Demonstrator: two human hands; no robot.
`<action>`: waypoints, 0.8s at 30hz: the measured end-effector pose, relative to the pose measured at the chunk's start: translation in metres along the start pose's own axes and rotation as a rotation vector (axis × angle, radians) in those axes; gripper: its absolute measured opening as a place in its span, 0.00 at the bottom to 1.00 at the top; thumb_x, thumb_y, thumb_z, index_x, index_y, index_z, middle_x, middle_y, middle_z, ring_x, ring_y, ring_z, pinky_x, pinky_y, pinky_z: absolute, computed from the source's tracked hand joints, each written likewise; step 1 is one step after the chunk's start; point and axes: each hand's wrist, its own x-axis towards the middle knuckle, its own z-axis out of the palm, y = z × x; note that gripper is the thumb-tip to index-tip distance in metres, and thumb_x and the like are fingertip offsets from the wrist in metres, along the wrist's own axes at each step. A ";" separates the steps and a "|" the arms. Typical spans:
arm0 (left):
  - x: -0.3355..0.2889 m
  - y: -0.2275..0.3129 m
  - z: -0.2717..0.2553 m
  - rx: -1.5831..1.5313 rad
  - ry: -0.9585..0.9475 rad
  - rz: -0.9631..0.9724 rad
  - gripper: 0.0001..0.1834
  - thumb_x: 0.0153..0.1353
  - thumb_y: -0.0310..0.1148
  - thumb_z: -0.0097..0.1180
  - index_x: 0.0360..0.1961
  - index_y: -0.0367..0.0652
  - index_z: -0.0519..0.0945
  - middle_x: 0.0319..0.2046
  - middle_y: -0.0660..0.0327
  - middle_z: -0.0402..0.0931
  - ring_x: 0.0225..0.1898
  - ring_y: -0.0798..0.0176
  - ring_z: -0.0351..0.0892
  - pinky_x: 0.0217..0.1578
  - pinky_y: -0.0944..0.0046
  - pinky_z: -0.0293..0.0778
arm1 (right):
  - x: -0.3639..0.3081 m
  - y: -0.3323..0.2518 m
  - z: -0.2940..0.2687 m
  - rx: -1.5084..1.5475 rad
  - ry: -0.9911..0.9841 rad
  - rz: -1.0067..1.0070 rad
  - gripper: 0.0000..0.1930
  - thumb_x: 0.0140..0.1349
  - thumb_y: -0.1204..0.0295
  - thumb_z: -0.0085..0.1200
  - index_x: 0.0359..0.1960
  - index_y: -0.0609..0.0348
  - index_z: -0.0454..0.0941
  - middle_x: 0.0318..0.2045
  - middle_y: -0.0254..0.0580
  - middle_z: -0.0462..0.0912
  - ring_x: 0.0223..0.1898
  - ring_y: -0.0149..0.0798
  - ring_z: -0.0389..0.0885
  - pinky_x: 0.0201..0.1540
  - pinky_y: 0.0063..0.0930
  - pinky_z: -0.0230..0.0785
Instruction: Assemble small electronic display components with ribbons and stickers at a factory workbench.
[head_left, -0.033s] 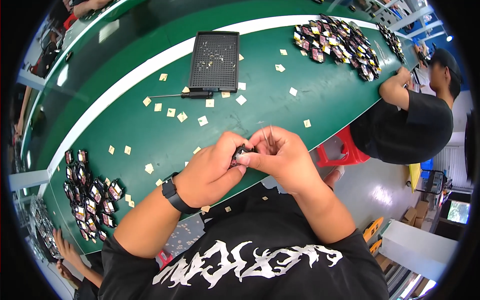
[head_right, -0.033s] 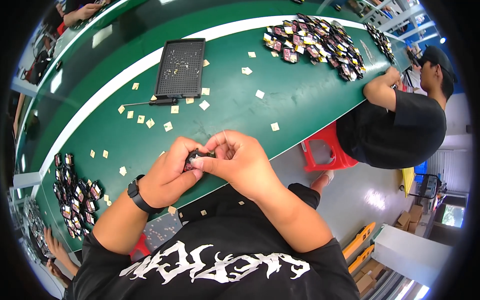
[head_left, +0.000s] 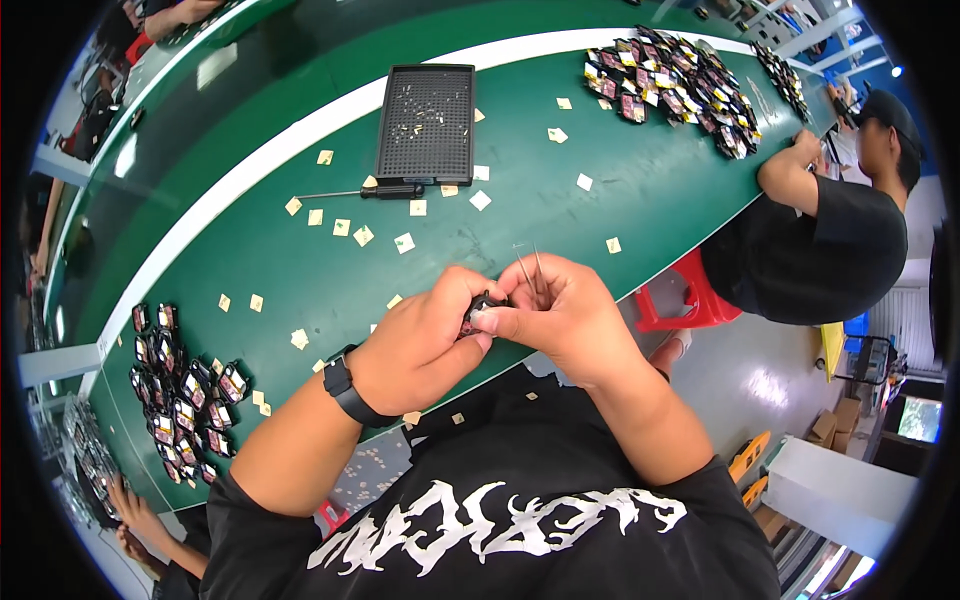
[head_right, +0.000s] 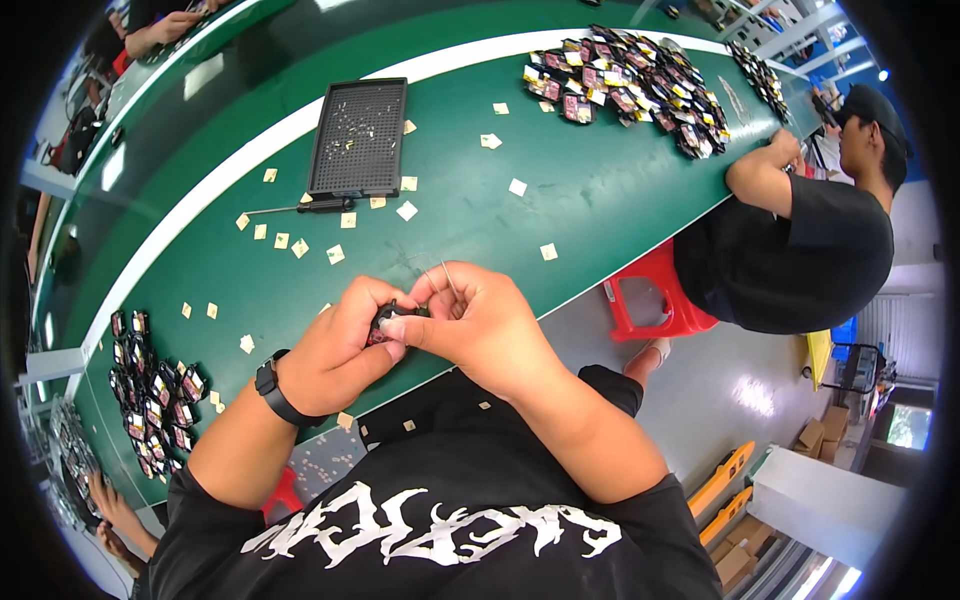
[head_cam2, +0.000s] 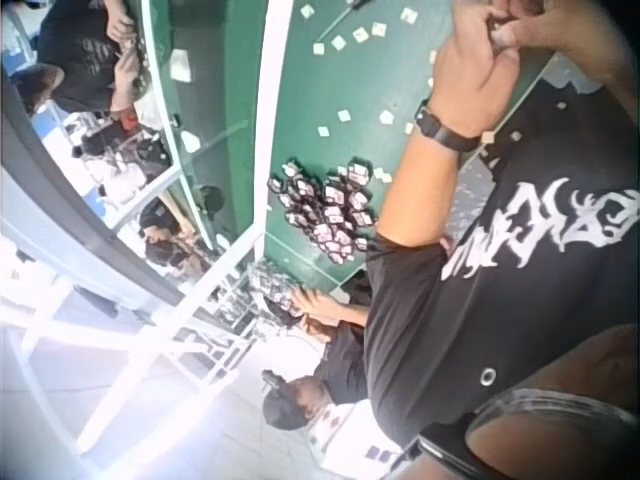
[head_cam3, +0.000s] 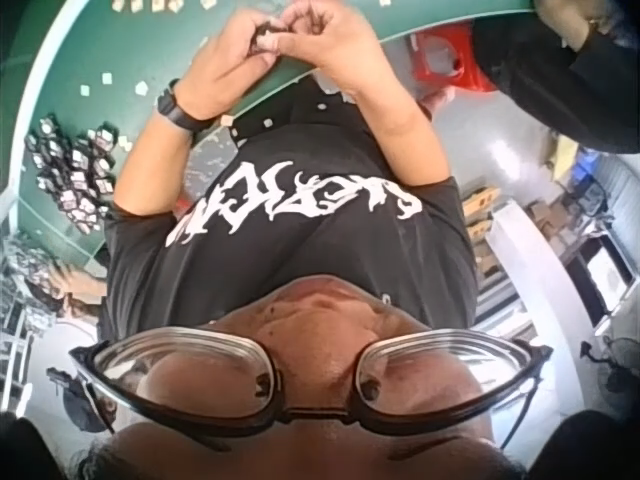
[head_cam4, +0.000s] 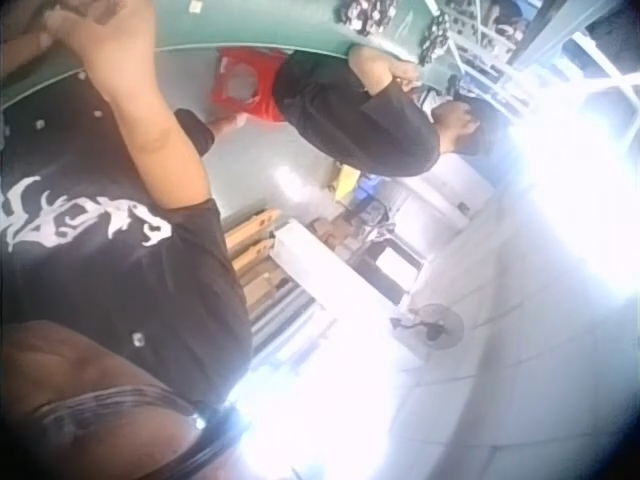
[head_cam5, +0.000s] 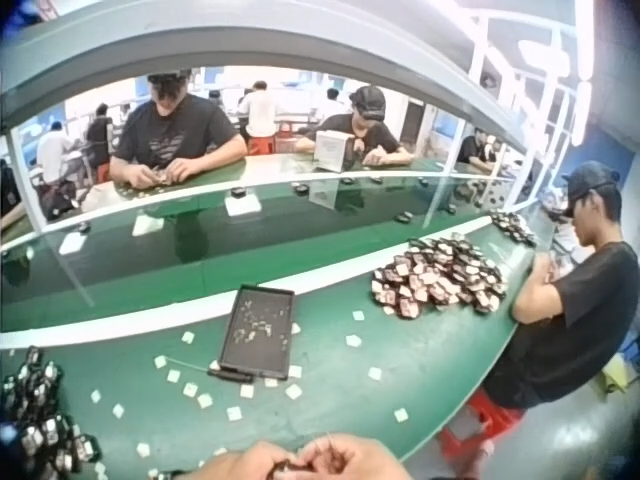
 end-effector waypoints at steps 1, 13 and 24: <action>0.000 0.001 -0.001 0.006 -0.029 -0.010 0.19 0.63 0.23 0.53 0.55 0.38 0.67 0.38 0.57 0.76 0.37 0.63 0.76 0.39 0.63 0.71 | -0.001 0.000 0.000 0.000 -0.013 0.022 0.10 0.58 0.77 0.71 0.35 0.62 0.79 0.23 0.21 0.71 0.25 0.16 0.63 0.25 0.14 0.55; 0.002 -0.007 0.007 -0.294 0.016 -0.035 0.24 0.63 0.21 0.54 0.59 0.39 0.64 0.41 0.61 0.74 0.40 0.67 0.73 0.43 0.61 0.72 | -0.010 -0.012 -0.009 0.223 -0.129 0.064 0.08 0.67 0.73 0.64 0.40 0.66 0.79 0.29 0.30 0.82 0.29 0.18 0.76 0.29 0.14 0.67; 0.004 -0.002 0.001 0.020 -0.010 0.076 0.22 0.62 0.20 0.53 0.57 0.38 0.65 0.38 0.54 0.76 0.36 0.57 0.77 0.40 0.59 0.73 | -0.004 -0.011 -0.004 0.081 -0.058 0.102 0.11 0.62 0.71 0.68 0.31 0.60 0.76 0.23 0.28 0.78 0.19 0.16 0.68 0.18 0.14 0.56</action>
